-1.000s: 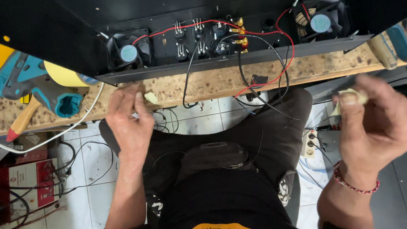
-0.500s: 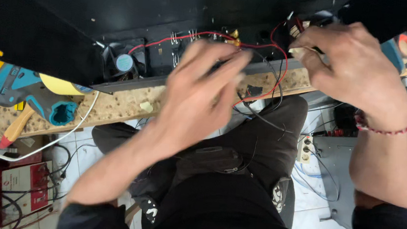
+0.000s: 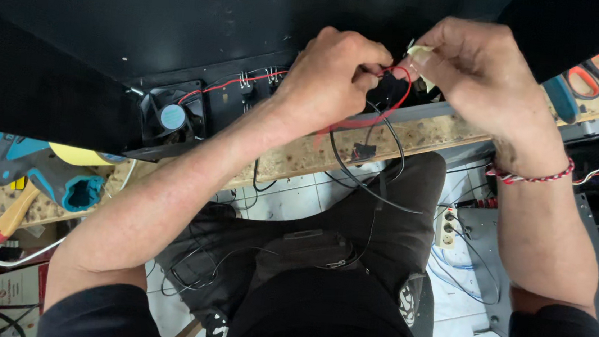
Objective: The person connects red and black wires to a circuit board inside an open electronic device. They then tear a piece of yellow tape and wrap it around the connected wires to secure the joint.
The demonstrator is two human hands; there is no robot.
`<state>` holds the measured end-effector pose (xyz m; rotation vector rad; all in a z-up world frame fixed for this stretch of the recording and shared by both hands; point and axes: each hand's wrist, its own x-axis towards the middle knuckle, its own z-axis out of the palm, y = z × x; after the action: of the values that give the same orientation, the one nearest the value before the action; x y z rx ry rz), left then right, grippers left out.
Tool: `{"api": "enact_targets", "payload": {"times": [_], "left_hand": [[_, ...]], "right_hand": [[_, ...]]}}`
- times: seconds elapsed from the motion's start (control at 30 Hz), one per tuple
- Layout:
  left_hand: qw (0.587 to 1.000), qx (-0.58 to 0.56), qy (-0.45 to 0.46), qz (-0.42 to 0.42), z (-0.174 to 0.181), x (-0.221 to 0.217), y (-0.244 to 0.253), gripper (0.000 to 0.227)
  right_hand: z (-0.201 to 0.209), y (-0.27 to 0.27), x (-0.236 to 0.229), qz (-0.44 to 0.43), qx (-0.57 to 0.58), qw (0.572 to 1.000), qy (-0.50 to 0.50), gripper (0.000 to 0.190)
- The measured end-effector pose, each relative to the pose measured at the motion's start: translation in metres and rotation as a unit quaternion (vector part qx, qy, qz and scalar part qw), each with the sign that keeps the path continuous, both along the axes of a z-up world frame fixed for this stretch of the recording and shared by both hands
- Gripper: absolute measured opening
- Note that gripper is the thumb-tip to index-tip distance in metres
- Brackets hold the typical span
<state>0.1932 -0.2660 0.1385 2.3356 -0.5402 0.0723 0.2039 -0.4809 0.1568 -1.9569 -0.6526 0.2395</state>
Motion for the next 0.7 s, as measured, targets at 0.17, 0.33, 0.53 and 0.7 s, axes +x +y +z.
{"api": "enact_targets", "payload": {"times": [0.17, 0.33, 0.53, 0.7], "left_hand": [[0.987, -0.139, 0.012, -0.075, -0.007, 0.008, 0.008, 0.026], [0.978, -0.191, 0.029, -0.085, 0.004, 0.008, 0.013, 0.023], [0.953, -0.278, 0.1, -0.063, -0.004, 0.009, 0.009, 0.023], [0.974, -0.212, 0.072, 0.021, -0.018, 0.014, 0.007, 0.044]], "right_hand": [[0.0, 0.003, 0.002, -0.001, 0.029, 0.999, -0.029, 0.009], [0.008, 0.008, -0.002, 0.036, 0.07, 0.995, -0.068, 0.011], [0.012, 0.012, -0.016, 0.059, 0.083, 0.991, -0.089, 0.013], [0.01, 0.004, -0.025, 0.055, -0.036, 0.978, -0.199, 0.018]]}}
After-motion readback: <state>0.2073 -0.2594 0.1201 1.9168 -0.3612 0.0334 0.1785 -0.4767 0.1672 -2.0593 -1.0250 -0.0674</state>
